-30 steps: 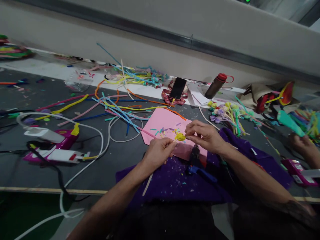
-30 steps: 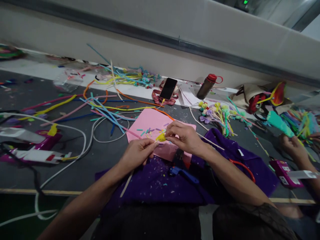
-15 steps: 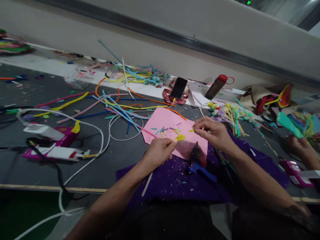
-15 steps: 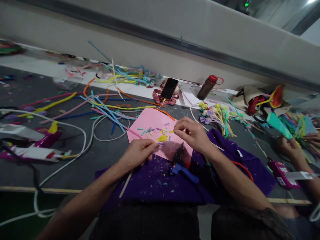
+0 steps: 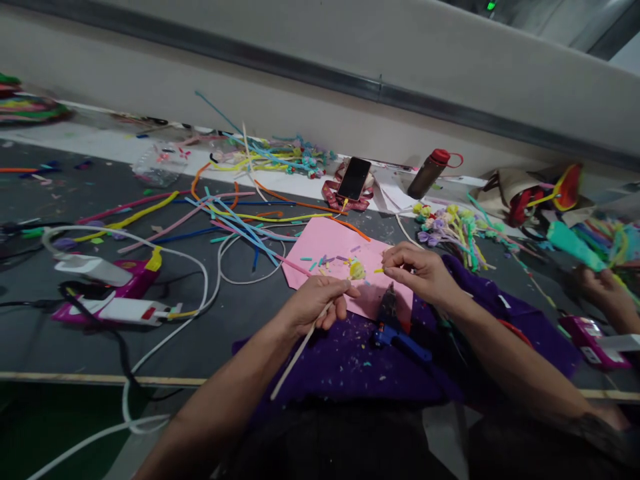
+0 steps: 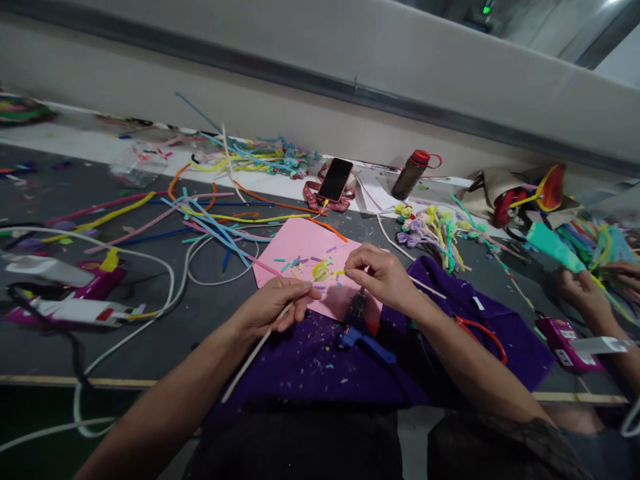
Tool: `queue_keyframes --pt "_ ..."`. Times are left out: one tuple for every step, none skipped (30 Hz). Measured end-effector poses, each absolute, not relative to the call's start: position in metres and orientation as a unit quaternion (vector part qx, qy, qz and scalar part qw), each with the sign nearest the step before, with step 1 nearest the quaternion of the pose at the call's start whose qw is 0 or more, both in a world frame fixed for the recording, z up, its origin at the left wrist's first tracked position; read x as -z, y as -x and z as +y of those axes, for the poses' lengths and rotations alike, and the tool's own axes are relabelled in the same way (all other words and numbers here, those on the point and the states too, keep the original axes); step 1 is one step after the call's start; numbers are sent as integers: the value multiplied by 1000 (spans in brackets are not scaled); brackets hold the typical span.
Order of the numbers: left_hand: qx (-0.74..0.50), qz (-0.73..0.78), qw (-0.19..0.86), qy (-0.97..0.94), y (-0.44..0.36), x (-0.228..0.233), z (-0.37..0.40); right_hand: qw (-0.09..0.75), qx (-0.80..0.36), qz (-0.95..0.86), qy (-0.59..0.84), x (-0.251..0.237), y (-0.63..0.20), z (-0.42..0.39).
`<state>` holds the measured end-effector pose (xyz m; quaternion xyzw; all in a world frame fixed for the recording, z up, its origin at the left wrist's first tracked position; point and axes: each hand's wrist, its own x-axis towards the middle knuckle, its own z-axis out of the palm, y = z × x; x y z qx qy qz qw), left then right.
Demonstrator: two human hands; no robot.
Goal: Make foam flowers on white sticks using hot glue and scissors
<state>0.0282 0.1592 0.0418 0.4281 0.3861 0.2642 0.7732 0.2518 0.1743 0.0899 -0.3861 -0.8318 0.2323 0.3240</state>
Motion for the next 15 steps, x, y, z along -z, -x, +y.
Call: queue_keyframes --pt "-266 382 779 -421 -29 -41 159 324 -232 -834 381 -90 -251 174" --pt "-267 379 782 -416 -29 -40 159 322 -232 -837 378 -89 -251 174" --pt "-268 377 785 -412 -30 -39 159 320 -230 -839 374 -90 -250 174" --pt "-268 377 786 -410 -30 -39 159 318 -228 -843 369 -91 -249 174" --pt "-269 376 787 -409 -31 -38 159 314 -225 -848 363 -92 -248 174" --pt "-269 374 788 -409 -31 -37 158 310 -220 -853 356 -93 -247 175" --pt "-268 371 789 -409 -31 -36 158 307 -215 -860 348 -95 -245 175" --pt "-268 369 790 -410 -32 -36 158 303 -210 -866 339 -96 -244 176" --pt "-268 367 790 -411 -31 -35 158 299 -206 -871 330 -97 -243 177" --pt "-268 366 791 -411 -31 -35 159 297 -202 -875 324 -98 -242 178" --pt "-269 364 792 -410 -31 -35 159 297 -200 -877 320 -99 -241 179" --pt "-270 362 794 -406 -31 -35 159 298 -200 -877 318 -99 -240 180" --pt "-273 359 798 -400 -31 -35 159 301 -201 -876 319 -99 -240 180" --pt "-276 353 804 -391 -31 -35 159 304 -203 -873 321 -98 -240 180" --pt "-281 346 810 -381 -31 -35 159 306 -207 -871 324 -97 -239 179"
